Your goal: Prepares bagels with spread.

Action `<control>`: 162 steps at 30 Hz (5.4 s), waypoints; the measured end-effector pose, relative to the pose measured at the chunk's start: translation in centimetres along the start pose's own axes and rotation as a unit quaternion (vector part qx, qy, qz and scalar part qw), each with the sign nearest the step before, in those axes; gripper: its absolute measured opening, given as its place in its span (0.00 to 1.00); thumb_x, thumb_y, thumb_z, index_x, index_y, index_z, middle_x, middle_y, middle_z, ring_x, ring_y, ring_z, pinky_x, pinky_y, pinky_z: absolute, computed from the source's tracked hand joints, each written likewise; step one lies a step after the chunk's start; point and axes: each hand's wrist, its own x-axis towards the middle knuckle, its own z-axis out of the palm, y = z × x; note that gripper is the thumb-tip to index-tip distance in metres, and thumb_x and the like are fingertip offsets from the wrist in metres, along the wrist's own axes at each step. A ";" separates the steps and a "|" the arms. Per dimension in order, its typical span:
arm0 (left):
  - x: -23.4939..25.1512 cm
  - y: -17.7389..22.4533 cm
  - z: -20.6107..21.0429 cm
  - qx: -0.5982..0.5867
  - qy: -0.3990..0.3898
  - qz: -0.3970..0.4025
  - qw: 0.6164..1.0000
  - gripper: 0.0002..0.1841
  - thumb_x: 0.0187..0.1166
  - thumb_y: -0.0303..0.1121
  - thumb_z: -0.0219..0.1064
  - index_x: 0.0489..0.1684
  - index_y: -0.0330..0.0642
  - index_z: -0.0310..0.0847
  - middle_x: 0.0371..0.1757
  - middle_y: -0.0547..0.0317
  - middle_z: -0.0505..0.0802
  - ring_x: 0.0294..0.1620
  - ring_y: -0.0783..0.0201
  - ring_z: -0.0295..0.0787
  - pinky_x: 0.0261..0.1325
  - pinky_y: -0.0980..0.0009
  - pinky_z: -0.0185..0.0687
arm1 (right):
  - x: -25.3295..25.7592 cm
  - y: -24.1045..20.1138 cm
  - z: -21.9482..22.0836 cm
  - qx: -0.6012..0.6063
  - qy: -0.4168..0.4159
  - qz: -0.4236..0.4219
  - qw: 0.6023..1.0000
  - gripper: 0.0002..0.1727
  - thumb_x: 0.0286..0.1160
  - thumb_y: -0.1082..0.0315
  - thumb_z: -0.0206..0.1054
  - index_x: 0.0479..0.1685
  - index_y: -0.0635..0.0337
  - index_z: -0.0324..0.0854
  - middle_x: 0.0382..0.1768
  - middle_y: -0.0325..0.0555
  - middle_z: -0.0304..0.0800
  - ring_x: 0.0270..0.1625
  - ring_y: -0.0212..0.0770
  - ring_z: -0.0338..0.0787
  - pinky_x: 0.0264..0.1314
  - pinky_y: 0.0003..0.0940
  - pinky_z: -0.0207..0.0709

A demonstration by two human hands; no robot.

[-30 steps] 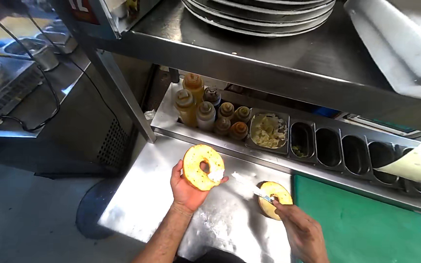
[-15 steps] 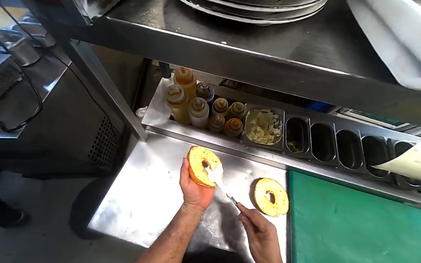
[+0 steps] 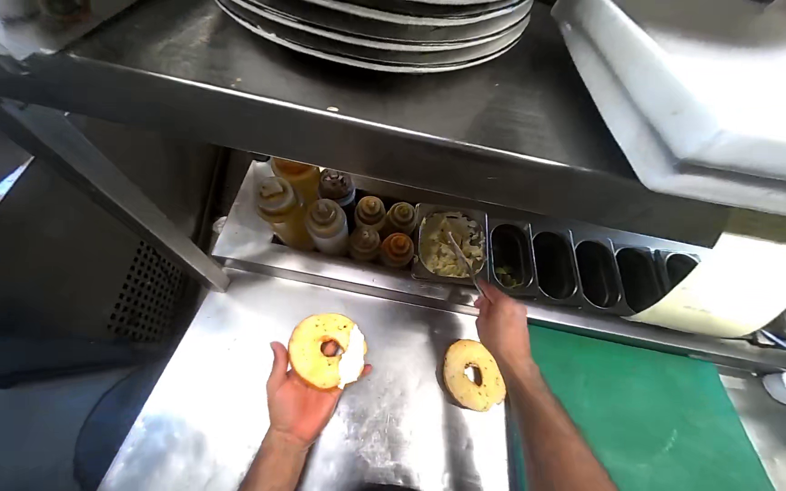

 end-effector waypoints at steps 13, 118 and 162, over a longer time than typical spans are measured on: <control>0.4 0.7 0.4 -0.009 -0.065 0.015 0.998 0.42 0.81 0.73 0.42 0.86 0.55 0.65 0.78 0.36 0.79 0.75 0.29 0.78 0.69 0.23 0.72 | 2.7 -3.4 5.7 0.454 -0.061 0.164 0.874 0.19 0.86 0.73 0.58 0.72 0.61 0.81 0.33 0.43 0.87 0.21 0.31 0.73 0.21 0.26 0.67; 1.9 1.4 3.8 0.014 -0.067 0.023 0.997 0.48 0.73 0.79 0.48 0.84 0.51 0.68 0.78 0.35 0.80 0.76 0.32 0.79 0.72 0.28 0.75 | -7.5 -0.2 3.6 0.559 -0.135 -0.111 0.811 0.20 0.85 0.67 0.60 0.72 0.59 0.80 0.39 0.46 0.92 0.26 0.30 0.82 0.27 0.23 0.78; 2.3 -1.6 5.9 0.043 -0.089 0.203 0.974 0.31 0.75 0.53 0.64 0.79 0.58 0.71 0.66 0.55 0.88 0.65 0.56 0.88 0.64 0.51 0.87 | -15.7 -1.5 3.0 0.391 -0.084 -0.123 0.908 0.18 0.82 0.75 0.59 0.66 0.61 0.88 0.41 0.38 0.94 0.36 0.27 0.88 0.40 0.21 0.84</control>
